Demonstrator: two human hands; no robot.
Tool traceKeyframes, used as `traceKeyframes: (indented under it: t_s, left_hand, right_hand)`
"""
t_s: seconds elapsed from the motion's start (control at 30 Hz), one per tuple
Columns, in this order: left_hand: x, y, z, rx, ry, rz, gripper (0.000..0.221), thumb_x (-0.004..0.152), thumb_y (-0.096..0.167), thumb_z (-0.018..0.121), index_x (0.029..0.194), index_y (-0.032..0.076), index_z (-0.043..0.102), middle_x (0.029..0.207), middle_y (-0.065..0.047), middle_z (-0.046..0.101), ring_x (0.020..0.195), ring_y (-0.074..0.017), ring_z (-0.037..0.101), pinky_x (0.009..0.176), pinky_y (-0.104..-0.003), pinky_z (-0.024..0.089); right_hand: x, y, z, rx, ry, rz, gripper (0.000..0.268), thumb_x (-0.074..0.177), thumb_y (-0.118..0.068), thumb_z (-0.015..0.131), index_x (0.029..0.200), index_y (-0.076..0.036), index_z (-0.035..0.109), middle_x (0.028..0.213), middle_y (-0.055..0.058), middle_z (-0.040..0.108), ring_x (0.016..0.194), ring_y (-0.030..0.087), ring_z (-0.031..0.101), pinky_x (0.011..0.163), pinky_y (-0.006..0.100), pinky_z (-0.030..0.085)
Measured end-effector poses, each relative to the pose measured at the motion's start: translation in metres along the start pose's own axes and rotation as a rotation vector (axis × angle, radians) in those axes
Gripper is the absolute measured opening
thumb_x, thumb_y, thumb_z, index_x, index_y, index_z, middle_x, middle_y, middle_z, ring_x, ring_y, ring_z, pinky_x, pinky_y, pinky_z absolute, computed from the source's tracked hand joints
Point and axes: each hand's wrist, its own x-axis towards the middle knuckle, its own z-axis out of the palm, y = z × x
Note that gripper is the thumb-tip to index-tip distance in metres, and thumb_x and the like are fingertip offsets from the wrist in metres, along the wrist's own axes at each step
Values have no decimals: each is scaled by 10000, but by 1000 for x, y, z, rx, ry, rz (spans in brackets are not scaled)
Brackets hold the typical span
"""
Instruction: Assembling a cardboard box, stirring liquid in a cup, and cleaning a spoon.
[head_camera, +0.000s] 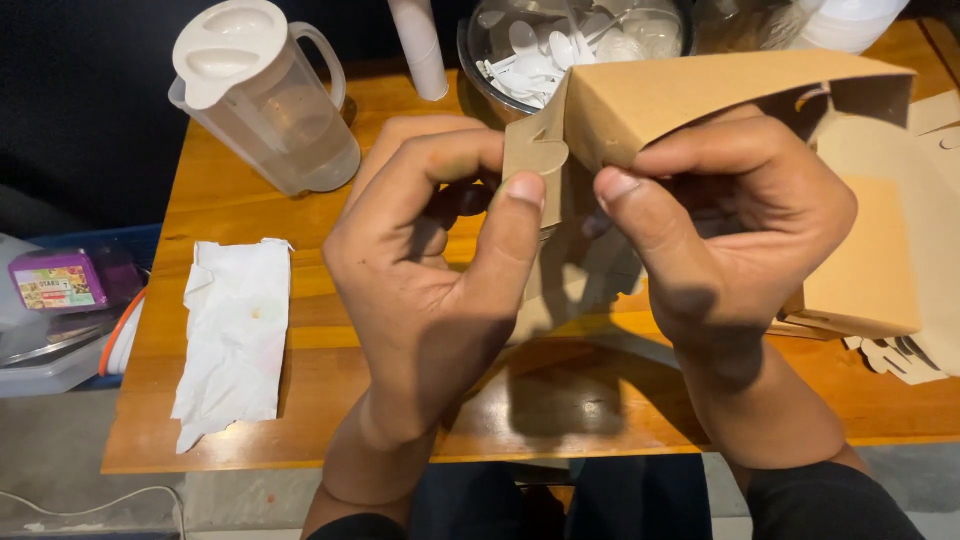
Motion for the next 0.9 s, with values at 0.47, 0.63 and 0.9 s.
traceKeyframes:
  t_s: [0.47, 0.63, 0.9]
  left_hand:
    - [-1, -4, 7, -6, 55, 32, 95, 805, 87, 486, 784, 3, 523, 808, -85, 507, 751, -159, 505, 687, -243, 431]
    - [-2, -6, 8, -31, 44, 23, 83, 811, 77, 496, 801, 1, 526, 824, -83, 503, 741, -150, 501, 675, -235, 441]
    - [-1, -9, 9, 40, 90, 126, 68, 824, 58, 502, 811, -6, 521, 824, -101, 504, 769, -182, 517, 690, -259, 441]
  right_hand:
    - [0, 3, 0, 115, -79, 35, 404, 802, -10, 630, 1120, 5, 381, 1113, 119, 435, 739, 169, 544, 672, 216, 492]
    - [0, 2, -1, 111, -77, 54, 414, 801, 15, 640, 1135, -4, 397, 1120, 104, 457, 762, 158, 554, 685, 205, 488]
    - [2, 1, -3, 95, -73, 79, 390, 776, -87, 656, 1071, -1, 417, 1031, 107, 480, 784, 176, 591, 690, 198, 494]
